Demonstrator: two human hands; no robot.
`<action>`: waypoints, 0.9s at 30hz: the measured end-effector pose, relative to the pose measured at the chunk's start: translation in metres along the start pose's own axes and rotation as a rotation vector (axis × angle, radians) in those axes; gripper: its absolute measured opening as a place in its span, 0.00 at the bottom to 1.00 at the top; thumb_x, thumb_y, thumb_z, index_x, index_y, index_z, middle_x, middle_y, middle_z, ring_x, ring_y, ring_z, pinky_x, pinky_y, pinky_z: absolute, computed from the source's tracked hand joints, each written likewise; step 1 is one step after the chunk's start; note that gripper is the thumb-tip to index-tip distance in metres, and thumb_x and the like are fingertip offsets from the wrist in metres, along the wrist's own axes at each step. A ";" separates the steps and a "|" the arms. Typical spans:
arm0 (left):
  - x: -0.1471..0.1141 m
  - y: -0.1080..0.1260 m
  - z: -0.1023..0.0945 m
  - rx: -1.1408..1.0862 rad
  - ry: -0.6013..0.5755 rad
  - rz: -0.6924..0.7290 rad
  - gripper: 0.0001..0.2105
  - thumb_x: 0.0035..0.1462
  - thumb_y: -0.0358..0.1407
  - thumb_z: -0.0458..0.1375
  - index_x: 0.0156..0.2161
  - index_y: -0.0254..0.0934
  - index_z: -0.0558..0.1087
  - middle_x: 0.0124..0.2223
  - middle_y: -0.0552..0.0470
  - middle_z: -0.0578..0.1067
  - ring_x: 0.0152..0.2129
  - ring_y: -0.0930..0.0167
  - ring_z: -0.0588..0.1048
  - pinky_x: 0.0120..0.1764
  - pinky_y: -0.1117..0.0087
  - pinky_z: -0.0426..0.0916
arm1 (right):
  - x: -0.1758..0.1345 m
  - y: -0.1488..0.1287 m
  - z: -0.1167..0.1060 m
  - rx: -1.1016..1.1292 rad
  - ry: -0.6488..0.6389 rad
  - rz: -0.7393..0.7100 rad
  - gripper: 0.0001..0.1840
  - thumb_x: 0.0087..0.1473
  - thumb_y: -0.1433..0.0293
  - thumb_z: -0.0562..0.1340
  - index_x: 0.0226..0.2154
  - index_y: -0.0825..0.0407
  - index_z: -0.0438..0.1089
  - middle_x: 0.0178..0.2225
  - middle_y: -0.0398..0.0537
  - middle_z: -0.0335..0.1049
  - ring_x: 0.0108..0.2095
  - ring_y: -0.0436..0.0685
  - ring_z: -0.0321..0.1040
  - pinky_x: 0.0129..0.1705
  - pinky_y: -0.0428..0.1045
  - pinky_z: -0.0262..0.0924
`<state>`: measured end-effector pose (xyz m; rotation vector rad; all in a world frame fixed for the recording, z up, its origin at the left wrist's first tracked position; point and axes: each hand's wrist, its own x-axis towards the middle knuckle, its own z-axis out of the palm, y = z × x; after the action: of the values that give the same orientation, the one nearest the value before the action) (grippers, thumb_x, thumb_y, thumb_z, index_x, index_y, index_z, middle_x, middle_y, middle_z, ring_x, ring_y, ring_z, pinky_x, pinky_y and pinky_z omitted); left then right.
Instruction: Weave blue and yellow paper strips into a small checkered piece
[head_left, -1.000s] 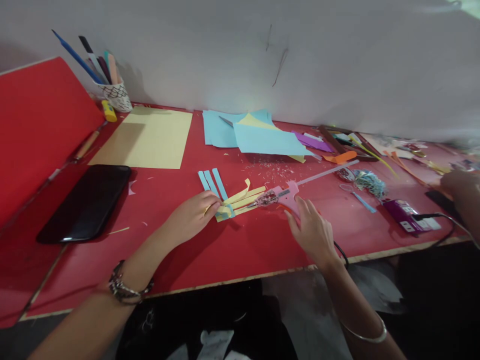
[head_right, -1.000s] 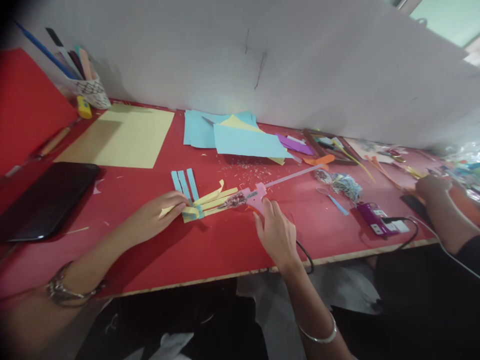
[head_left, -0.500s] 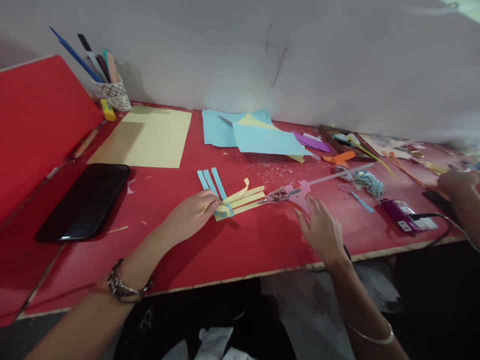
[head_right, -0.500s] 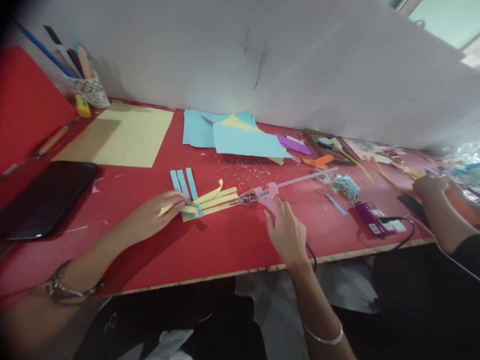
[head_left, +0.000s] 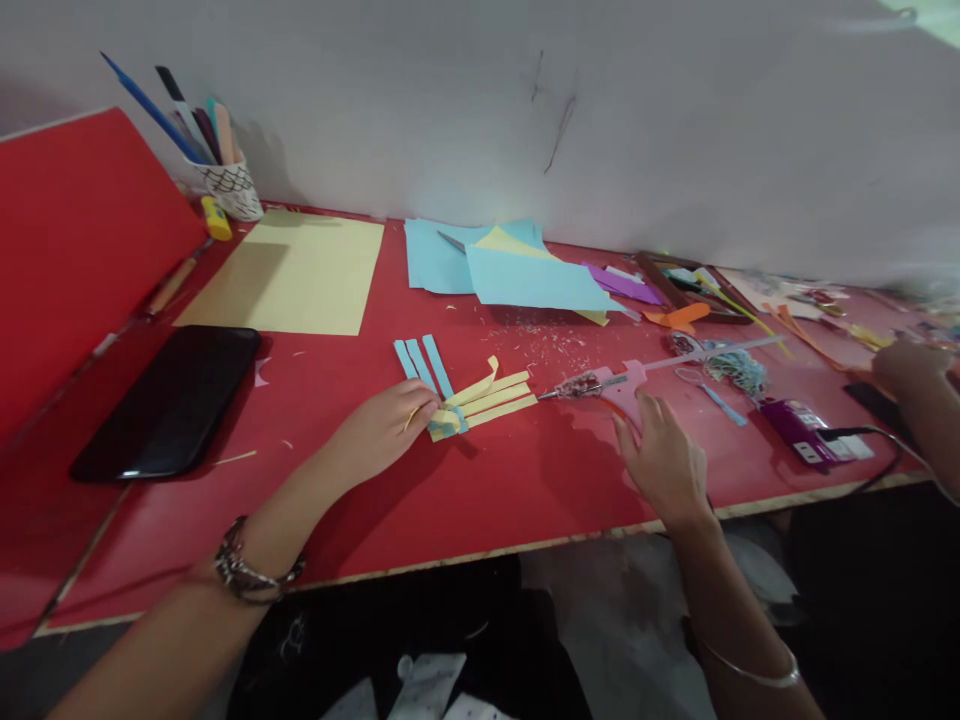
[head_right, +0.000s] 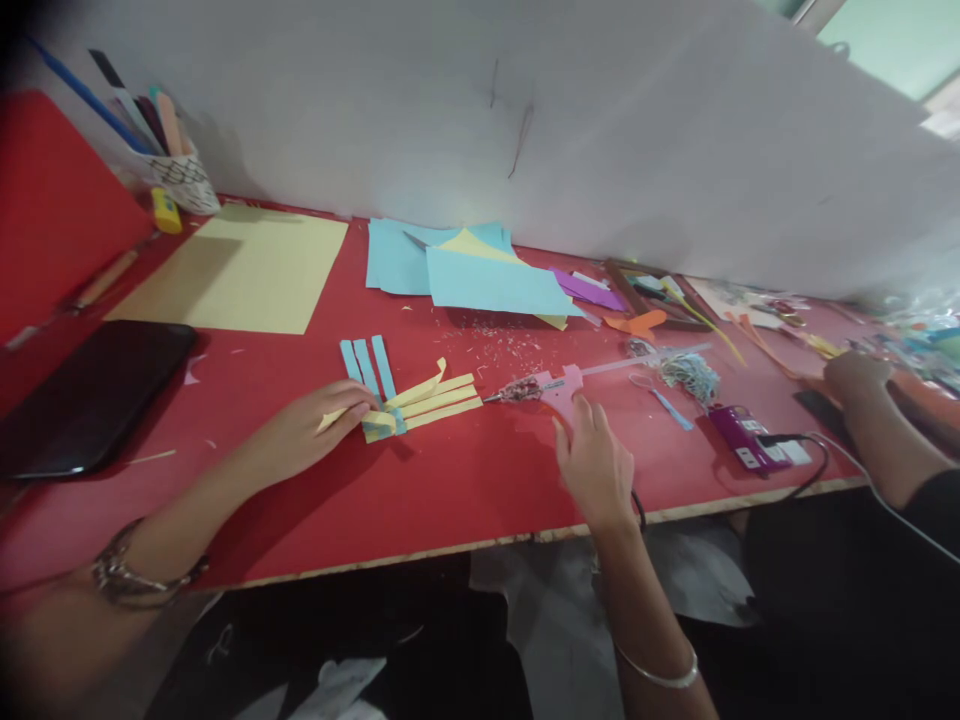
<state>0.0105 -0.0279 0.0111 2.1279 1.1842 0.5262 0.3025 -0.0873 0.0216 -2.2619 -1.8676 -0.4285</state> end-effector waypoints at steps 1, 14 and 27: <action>0.000 0.000 0.000 -0.003 -0.003 0.001 0.16 0.58 0.41 0.38 0.31 0.37 0.65 0.36 0.50 0.68 0.33 0.70 0.69 0.37 0.68 0.64 | 0.002 0.002 0.000 0.008 -0.001 0.012 0.20 0.53 0.63 0.47 0.46 0.54 0.60 0.39 0.59 0.67 0.34 0.63 0.67 0.26 0.51 0.56; 0.000 -0.003 0.001 -0.019 -0.003 0.047 0.19 0.59 0.43 0.36 0.30 0.37 0.65 0.35 0.50 0.67 0.32 0.70 0.69 0.37 0.69 0.63 | 0.058 0.030 -0.003 -0.018 0.018 0.219 0.22 0.47 0.61 0.55 0.40 0.60 0.65 0.41 0.68 0.62 0.45 0.72 0.59 0.38 0.62 0.57; -0.001 0.002 -0.001 -0.046 0.016 0.055 0.19 0.58 0.43 0.37 0.31 0.37 0.66 0.36 0.48 0.70 0.36 0.67 0.70 0.38 0.67 0.64 | 0.038 -0.144 -0.025 0.558 -0.406 -0.786 0.19 0.48 0.72 0.57 0.46 0.52 0.63 0.35 0.47 0.66 0.33 0.52 0.62 0.32 0.46 0.53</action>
<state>0.0103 -0.0296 0.0135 2.1259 1.1144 0.5909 0.1655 -0.0319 0.0506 -1.2609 -2.6089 0.4616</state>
